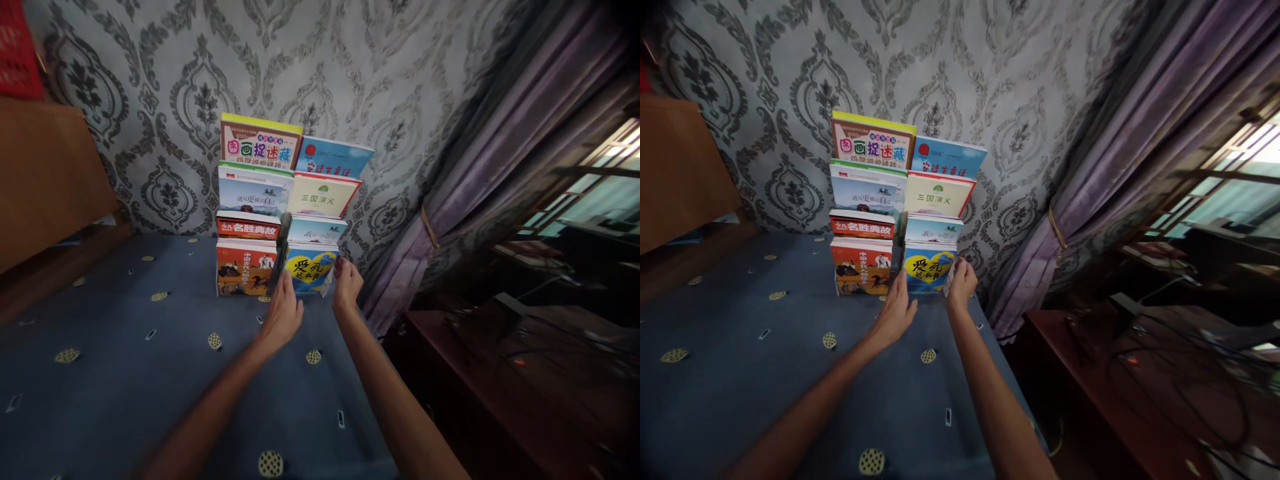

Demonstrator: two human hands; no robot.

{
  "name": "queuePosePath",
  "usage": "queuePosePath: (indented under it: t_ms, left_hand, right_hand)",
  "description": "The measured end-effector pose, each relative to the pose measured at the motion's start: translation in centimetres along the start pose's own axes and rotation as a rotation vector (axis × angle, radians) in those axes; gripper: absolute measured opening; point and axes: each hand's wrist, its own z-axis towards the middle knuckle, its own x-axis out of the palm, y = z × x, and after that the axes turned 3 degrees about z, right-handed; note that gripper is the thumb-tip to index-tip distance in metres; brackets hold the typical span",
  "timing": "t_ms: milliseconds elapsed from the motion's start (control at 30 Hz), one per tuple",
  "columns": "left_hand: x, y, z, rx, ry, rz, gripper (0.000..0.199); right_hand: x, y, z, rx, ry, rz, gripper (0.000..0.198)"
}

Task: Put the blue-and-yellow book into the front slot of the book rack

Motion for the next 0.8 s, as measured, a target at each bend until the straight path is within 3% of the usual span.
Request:
queuePosePath:
  t_ms: [167,333,567,800]
  left_hand:
    - [-0.3,2.1,-5.8,0.034,0.119,0.06,0.063]
    - [-0.7,4.9,-7.9,-0.026,0.202,0.119,0.054]
    - [-0.8,5.0,-7.7,0.008,0.237,0.222,0.044]
    - [-0.9,4.8,-7.7,0.008,0.238,0.252,0.048]
  right_hand:
    - [-1.9,-0.3,-7.4,0.008,0.139,-0.093,0.044]
    - [-2.7,-1.6,-12.5,0.11,0.293,-0.129,0.044]
    - [-3.3,-2.5,-13.1,0.168,0.373,-0.163,0.041]
    - [-3.4,-2.6,-13.0,0.174,0.365,-0.146,0.047]
